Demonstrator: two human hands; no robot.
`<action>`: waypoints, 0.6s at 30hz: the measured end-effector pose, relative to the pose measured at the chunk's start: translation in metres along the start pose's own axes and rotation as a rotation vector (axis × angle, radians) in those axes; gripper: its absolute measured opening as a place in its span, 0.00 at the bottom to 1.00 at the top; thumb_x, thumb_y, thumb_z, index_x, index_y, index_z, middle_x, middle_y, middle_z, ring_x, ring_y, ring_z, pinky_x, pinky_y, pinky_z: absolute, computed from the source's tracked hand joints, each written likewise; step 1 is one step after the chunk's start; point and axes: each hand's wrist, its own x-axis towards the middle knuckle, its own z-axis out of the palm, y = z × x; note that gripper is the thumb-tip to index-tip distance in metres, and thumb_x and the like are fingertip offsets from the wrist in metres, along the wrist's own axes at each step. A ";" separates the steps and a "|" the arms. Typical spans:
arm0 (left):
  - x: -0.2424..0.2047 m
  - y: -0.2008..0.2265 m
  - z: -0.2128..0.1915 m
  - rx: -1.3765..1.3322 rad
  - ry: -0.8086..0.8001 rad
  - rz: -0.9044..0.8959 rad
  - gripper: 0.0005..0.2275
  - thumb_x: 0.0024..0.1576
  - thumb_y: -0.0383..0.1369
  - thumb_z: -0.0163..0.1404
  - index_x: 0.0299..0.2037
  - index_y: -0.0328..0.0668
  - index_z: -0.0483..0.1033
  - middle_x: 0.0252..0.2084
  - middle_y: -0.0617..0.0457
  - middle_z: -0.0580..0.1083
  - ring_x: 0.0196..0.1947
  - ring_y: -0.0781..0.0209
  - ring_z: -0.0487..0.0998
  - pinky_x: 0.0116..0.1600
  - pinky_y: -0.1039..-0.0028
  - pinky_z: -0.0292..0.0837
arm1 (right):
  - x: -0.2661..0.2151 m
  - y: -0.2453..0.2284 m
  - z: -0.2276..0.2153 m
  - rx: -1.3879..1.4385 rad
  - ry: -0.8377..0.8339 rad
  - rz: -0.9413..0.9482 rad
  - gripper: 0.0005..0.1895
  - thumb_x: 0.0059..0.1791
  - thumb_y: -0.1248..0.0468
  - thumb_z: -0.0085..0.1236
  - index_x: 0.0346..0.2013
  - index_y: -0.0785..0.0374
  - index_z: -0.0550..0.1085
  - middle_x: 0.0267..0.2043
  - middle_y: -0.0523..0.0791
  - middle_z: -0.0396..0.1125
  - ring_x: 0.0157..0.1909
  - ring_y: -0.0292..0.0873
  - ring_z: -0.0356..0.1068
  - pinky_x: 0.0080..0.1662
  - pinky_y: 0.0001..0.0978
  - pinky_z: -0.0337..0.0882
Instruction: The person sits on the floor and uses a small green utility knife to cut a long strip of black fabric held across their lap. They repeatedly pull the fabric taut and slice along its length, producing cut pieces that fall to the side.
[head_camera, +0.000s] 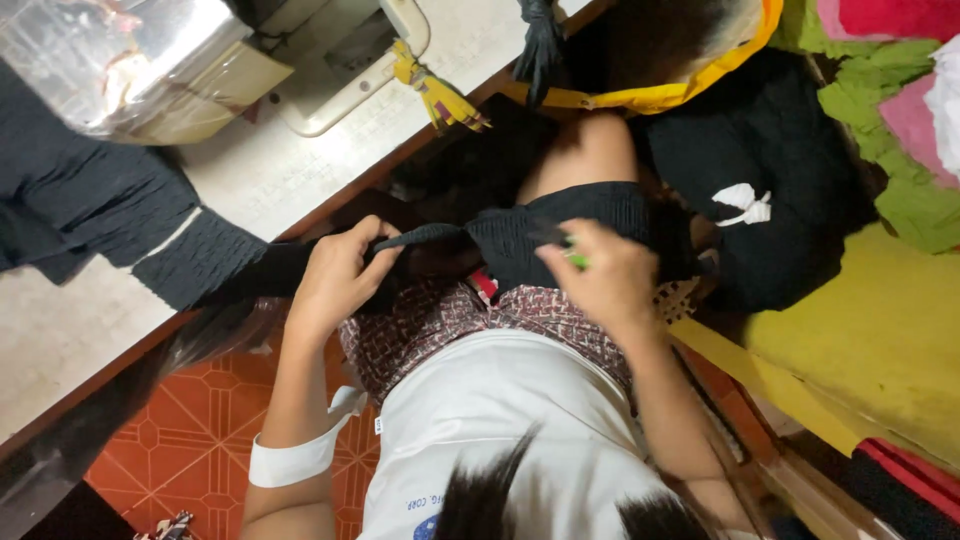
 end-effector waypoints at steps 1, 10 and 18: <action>-0.002 0.002 -0.002 -0.001 0.006 -0.003 0.04 0.56 0.30 0.49 0.39 0.45 0.75 0.10 0.55 0.60 0.09 0.63 0.62 0.22 0.76 0.59 | 0.002 -0.011 0.008 0.002 -0.001 -0.006 0.17 0.42 0.50 0.65 0.40 0.53 0.76 0.28 0.46 0.73 0.31 0.52 0.74 0.34 0.42 0.71; -0.022 0.008 -0.012 -0.059 0.008 0.081 0.04 0.56 0.27 0.49 0.39 0.41 0.75 0.09 0.57 0.58 0.07 0.65 0.60 0.18 0.78 0.57 | 0.018 -0.054 0.032 -0.059 -0.102 -0.278 0.14 0.49 0.48 0.53 0.34 0.55 0.73 0.22 0.43 0.68 0.23 0.48 0.72 0.28 0.37 0.71; -0.018 0.014 -0.006 -0.009 -0.061 0.118 0.05 0.55 0.27 0.48 0.39 0.41 0.75 0.10 0.59 0.56 0.07 0.68 0.57 0.17 0.79 0.54 | 0.008 -0.047 0.028 -0.090 -0.076 -0.254 0.16 0.48 0.46 0.53 0.38 0.55 0.71 0.23 0.44 0.66 0.24 0.50 0.72 0.30 0.40 0.72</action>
